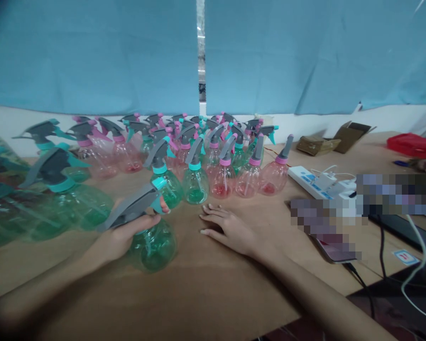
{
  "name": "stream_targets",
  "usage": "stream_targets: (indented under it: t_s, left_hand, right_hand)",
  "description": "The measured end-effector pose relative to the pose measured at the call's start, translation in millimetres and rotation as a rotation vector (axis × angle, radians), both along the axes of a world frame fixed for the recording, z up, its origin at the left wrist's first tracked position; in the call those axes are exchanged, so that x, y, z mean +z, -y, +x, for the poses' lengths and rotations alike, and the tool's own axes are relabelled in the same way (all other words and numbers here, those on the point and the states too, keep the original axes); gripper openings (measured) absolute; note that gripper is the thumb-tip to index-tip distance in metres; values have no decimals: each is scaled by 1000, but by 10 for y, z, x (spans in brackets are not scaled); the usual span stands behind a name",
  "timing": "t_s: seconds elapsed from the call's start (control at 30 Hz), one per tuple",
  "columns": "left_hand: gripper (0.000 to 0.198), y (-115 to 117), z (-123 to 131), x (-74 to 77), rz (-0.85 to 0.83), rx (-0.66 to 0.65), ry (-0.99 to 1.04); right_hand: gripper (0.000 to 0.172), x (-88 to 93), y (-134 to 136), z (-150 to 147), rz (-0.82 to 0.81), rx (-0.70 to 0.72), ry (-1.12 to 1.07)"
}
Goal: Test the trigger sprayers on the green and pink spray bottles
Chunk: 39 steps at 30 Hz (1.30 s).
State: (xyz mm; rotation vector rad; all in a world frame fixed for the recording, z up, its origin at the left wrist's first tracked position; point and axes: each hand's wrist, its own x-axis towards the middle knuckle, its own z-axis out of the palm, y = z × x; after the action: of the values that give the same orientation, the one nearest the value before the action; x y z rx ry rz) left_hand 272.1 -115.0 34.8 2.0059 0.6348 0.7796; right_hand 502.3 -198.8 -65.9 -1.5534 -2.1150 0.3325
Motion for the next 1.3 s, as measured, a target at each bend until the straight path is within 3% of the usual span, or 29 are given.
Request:
stream_targets:
  t_s: [0.27,0.4,0.9,1.07,1.3]
  left_hand:
    - [16,10,61,-14,71,175,-55]
    - [14,33,76,11,79,195,-78]
    - [14,17,70,23,65,121,-45]
    - [27,9,70,51,93,86,-107]
    - [48,51,6,27,-16,-28,-83]
  right_hand:
    - [45,4,5,-2,0,-1,-14]
    - [45,11,4,-2,0,-2,-9]
    - [44,8,8,-9,5,-4,-32]
    - [43,44,14,-27,9,2,-16]
    - [45,33,8,-29,25,4,13]
